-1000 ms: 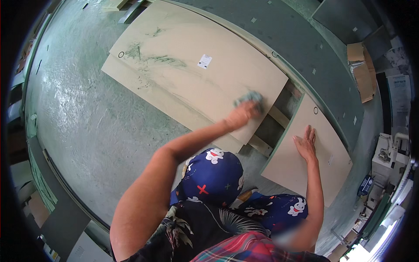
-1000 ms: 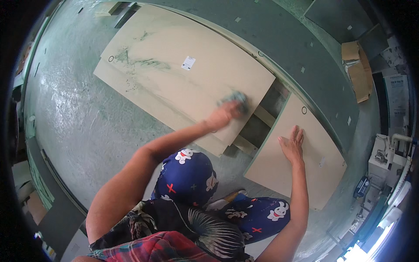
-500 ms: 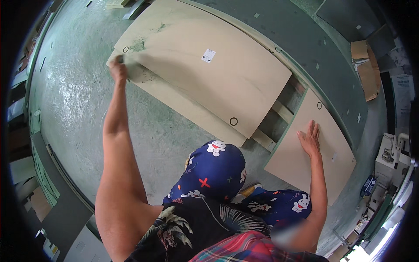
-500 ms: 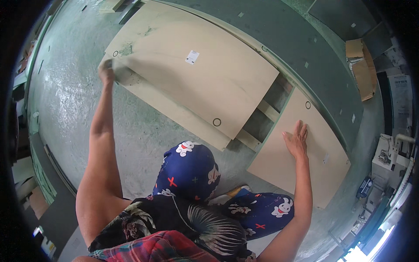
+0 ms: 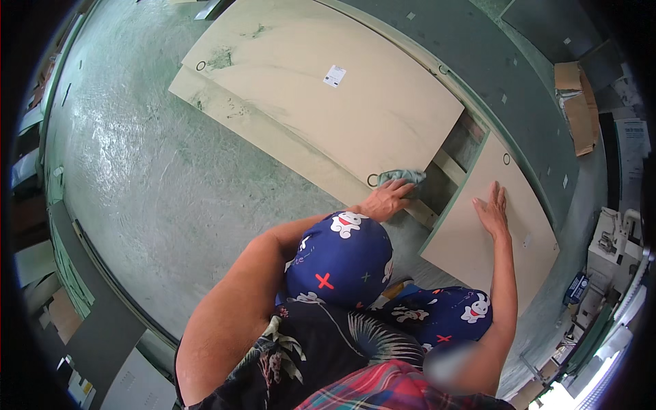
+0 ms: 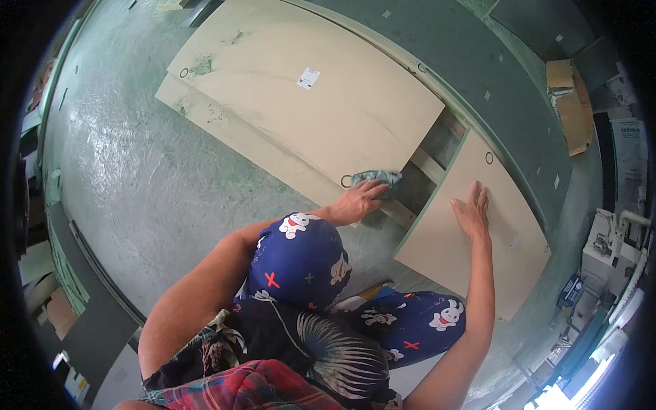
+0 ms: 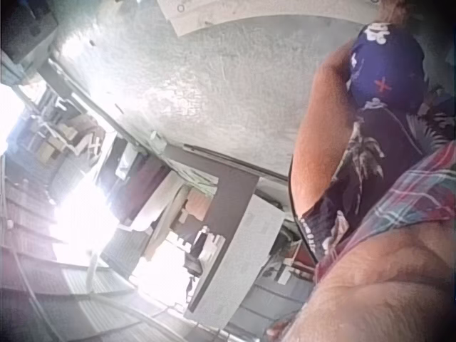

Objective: The recorder uses a cloth to wipe down flat wooden furniture components in a factory setting.

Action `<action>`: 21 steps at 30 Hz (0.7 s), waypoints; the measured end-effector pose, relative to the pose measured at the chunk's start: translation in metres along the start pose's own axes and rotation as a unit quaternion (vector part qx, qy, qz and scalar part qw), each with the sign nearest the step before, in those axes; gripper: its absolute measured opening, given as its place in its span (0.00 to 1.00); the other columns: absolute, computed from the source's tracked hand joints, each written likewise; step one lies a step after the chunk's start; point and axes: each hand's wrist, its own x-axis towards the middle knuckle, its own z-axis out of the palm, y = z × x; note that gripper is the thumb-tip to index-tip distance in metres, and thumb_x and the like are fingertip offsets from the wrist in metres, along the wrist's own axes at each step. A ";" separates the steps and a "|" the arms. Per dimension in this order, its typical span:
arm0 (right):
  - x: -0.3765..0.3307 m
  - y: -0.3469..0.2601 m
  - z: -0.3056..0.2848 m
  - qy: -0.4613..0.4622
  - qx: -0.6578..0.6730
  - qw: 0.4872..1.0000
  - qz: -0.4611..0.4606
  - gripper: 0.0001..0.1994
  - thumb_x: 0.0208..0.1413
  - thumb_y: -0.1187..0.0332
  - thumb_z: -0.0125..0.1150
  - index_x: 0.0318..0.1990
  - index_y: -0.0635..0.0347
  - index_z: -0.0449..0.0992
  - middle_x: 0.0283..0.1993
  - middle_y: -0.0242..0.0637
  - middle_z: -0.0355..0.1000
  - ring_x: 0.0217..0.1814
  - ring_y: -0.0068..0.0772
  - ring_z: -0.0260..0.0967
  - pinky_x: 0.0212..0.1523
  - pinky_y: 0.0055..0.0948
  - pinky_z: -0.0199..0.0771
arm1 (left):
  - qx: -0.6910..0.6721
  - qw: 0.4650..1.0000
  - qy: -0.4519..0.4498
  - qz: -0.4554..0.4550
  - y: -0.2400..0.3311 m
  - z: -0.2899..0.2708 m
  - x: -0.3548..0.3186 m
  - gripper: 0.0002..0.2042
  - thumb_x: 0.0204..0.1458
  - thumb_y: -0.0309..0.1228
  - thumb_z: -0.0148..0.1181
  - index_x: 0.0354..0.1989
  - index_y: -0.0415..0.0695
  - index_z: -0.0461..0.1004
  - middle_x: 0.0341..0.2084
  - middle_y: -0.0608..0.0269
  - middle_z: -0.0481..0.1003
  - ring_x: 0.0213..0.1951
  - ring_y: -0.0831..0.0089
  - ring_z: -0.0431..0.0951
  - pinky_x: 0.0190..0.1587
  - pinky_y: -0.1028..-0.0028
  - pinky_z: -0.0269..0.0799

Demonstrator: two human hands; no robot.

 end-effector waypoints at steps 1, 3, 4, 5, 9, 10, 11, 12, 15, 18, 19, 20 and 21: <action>0.000 0.002 -0.002 -0.001 0.001 1.000 0.007 0.44 0.54 0.48 0.53 0.69 0.57 0.35 0.71 0.57 0.29 0.74 0.55 0.29 0.70 0.43 0.37 | 0.006 1.000 -0.011 0.010 -0.005 0.003 -0.010 0.15 0.47 0.26 0.52 0.44 0.48 0.75 0.59 0.53 0.60 0.62 0.52 0.58 0.63 0.58 0.56; 0.002 0.001 0.000 0.005 -0.003 1.000 -0.004 0.44 0.54 0.49 0.53 0.69 0.57 0.35 0.71 0.57 0.30 0.73 0.58 0.29 0.70 0.44 0.39 | -0.002 0.998 0.046 -0.045 -0.035 0.003 -0.043 0.15 0.47 0.29 0.54 0.45 0.50 0.74 0.60 0.55 0.59 0.63 0.55 0.56 0.63 0.56 0.54; 0.001 0.004 0.001 0.012 -0.008 1.000 -0.011 0.44 0.53 0.49 0.53 0.69 0.58 0.35 0.71 0.58 0.30 0.72 0.61 0.30 0.69 0.46 0.41 | -0.029 0.991 0.068 -0.111 -0.059 -0.010 -0.055 0.16 0.46 0.30 0.55 0.46 0.51 0.73 0.60 0.56 0.60 0.64 0.58 0.55 0.64 0.56 0.52; -0.002 0.010 0.001 0.009 -0.010 1.000 -0.002 0.44 0.53 0.49 0.53 0.69 0.58 0.35 0.71 0.58 0.30 0.72 0.61 0.30 0.69 0.46 0.41 | 0.147 0.985 0.042 -0.083 -0.090 -0.035 -0.070 0.19 0.46 0.29 0.54 0.50 0.51 0.71 0.60 0.56 0.61 0.64 0.59 0.56 0.65 0.59 0.51; 0.003 0.002 0.008 0.025 -0.006 0.999 -0.032 0.44 0.54 0.48 0.52 0.69 0.58 0.35 0.71 0.58 0.30 0.72 0.62 0.30 0.69 0.48 0.41 | 0.150 0.908 0.248 -0.302 -0.225 -0.213 -0.188 0.18 0.50 0.23 0.43 0.48 0.48 0.73 0.51 0.53 0.70 0.58 0.57 0.64 0.60 0.62 0.58; 0.009 -0.006 0.015 0.029 0.006 0.998 -0.057 0.44 0.54 0.47 0.52 0.69 0.58 0.35 0.71 0.59 0.30 0.72 0.62 0.30 0.68 0.48 0.42 | 0.228 0.859 0.251 -0.384 -0.239 -0.275 -0.233 0.17 0.48 0.22 0.45 0.45 0.46 0.75 0.45 0.52 0.73 0.52 0.56 0.69 0.54 0.64 0.64; 0.008 0.001 0.017 0.028 0.002 0.999 -0.046 0.44 0.54 0.47 0.52 0.69 0.58 0.35 0.71 0.59 0.30 0.72 0.62 0.30 0.68 0.48 0.42 | 0.200 0.814 0.305 -0.453 -0.238 -0.301 -0.242 0.16 0.45 0.21 0.49 0.43 0.45 0.76 0.42 0.52 0.74 0.47 0.55 0.72 0.49 0.66 0.68; 0.008 0.004 0.017 0.027 -0.002 0.999 -0.042 0.44 0.54 0.47 0.51 0.69 0.58 0.35 0.71 0.59 0.30 0.72 0.62 0.30 0.68 0.48 0.41 | 0.260 0.766 0.332 -0.485 -0.235 -0.328 -0.246 0.19 0.41 0.17 0.51 0.44 0.44 0.75 0.42 0.51 0.74 0.47 0.54 0.72 0.48 0.67 0.70; -0.003 0.020 0.005 0.022 -0.021 1.000 -0.002 0.44 0.54 0.46 0.51 0.69 0.58 0.35 0.70 0.60 0.30 0.72 0.63 0.30 0.69 0.48 0.41 | 0.301 0.767 0.436 -0.362 -0.179 -0.314 -0.179 0.21 0.39 0.13 0.48 0.44 0.43 0.75 0.43 0.51 0.74 0.50 0.54 0.71 0.51 0.66 0.68; 0.005 0.012 0.005 0.024 -0.024 0.999 -0.010 0.44 0.54 0.45 0.51 0.69 0.59 0.35 0.70 0.60 0.30 0.72 0.62 0.30 0.69 0.46 0.39 | 0.193 0.889 0.373 -0.183 -0.114 -0.277 -0.135 0.25 0.39 0.08 0.44 0.44 0.43 0.75 0.44 0.53 0.74 0.53 0.55 0.70 0.55 0.62 0.66; 0.009 0.009 0.007 0.026 -0.032 0.999 -0.025 0.45 0.54 0.45 0.50 0.69 0.60 0.35 0.70 0.60 0.30 0.72 0.62 0.30 0.69 0.46 0.38 | 0.125 0.920 0.342 -0.145 -0.100 -0.245 -0.130 0.25 0.39 0.08 0.43 0.45 0.43 0.74 0.45 0.54 0.74 0.53 0.56 0.69 0.57 0.62 0.63; 0.011 0.007 0.009 0.024 -0.030 0.999 -0.025 0.45 0.54 0.45 0.50 0.69 0.60 0.35 0.70 0.60 0.30 0.72 0.62 0.30 0.69 0.46 0.38 | 0.039 0.951 0.266 -0.154 -0.088 -0.208 -0.125 0.26 0.38 0.09 0.45 0.46 0.44 0.73 0.50 0.55 0.71 0.54 0.57 0.68 0.59 0.62 0.61; 0.011 0.013 0.009 0.023 -0.039 0.999 -0.021 0.45 0.54 0.44 0.50 0.68 0.60 0.35 0.70 0.59 0.30 0.72 0.61 0.30 0.70 0.45 0.37 | 0.062 0.977 0.141 -0.147 -0.054 -0.171 -0.100 0.26 0.37 0.11 0.47 0.48 0.44 0.73 0.56 0.54 0.66 0.57 0.56 0.65 0.60 0.63 0.60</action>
